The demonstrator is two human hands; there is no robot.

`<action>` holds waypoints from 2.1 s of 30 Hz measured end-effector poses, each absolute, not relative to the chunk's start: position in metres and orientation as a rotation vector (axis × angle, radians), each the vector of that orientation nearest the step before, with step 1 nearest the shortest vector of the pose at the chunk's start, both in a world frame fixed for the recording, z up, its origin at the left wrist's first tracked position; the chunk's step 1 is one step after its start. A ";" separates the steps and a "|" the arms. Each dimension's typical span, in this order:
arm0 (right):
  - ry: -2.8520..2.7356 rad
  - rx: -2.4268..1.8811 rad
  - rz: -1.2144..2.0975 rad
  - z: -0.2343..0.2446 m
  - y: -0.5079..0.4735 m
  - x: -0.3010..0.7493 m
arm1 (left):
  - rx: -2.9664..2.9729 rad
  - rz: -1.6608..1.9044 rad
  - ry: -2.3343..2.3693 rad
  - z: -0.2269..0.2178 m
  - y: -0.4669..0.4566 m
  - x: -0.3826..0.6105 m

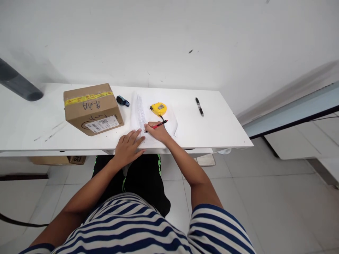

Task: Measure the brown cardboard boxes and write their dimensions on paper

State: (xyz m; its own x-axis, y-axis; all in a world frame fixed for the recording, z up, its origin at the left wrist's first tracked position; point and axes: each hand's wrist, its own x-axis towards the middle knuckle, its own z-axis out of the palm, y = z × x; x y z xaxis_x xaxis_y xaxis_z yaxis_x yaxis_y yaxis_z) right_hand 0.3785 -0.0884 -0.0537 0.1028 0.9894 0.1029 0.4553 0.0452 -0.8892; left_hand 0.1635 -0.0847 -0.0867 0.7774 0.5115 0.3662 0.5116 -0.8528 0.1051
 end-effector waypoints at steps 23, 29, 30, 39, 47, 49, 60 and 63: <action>-1.518 -1.536 0.779 -0.062 -0.087 0.379 | -2.825 -0.617 -0.789 -0.088 -0.085 0.162; -1.500 -1.526 0.776 -0.063 -0.088 0.379 | -2.811 -0.628 -0.797 -0.088 -0.086 0.162; -1.507 -1.520 0.801 -0.063 -0.088 0.380 | -2.811 -0.627 -0.800 -0.088 -0.086 0.162; -1.486 -1.539 0.756 -0.060 -0.090 0.379 | -2.827 -0.612 -0.788 -0.089 -0.085 0.161; -1.469 -1.576 0.799 -0.055 -0.091 0.378 | -2.858 -0.615 -0.796 -0.090 -0.084 0.162; -1.453 -1.576 0.803 -0.054 -0.091 0.379 | -2.867 -0.615 -0.797 -0.089 -0.085 0.162; -1.403 -1.570 0.766 -0.059 -0.090 0.378 | -2.880 -0.616 -0.813 -0.092 -0.085 0.162; -1.413 -1.555 0.781 -0.060 -0.089 0.379 | -2.867 -0.615 -0.799 -0.092 -0.085 0.162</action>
State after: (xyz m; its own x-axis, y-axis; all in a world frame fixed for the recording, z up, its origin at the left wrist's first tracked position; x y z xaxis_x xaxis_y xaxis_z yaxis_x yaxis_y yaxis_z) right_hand 0.3788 -0.0893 -0.0596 0.1589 0.9820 0.1020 0.4364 0.0229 -0.8995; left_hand 0.1615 -0.0846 -0.0923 0.7805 0.4740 0.4076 0.5156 -0.8568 0.0092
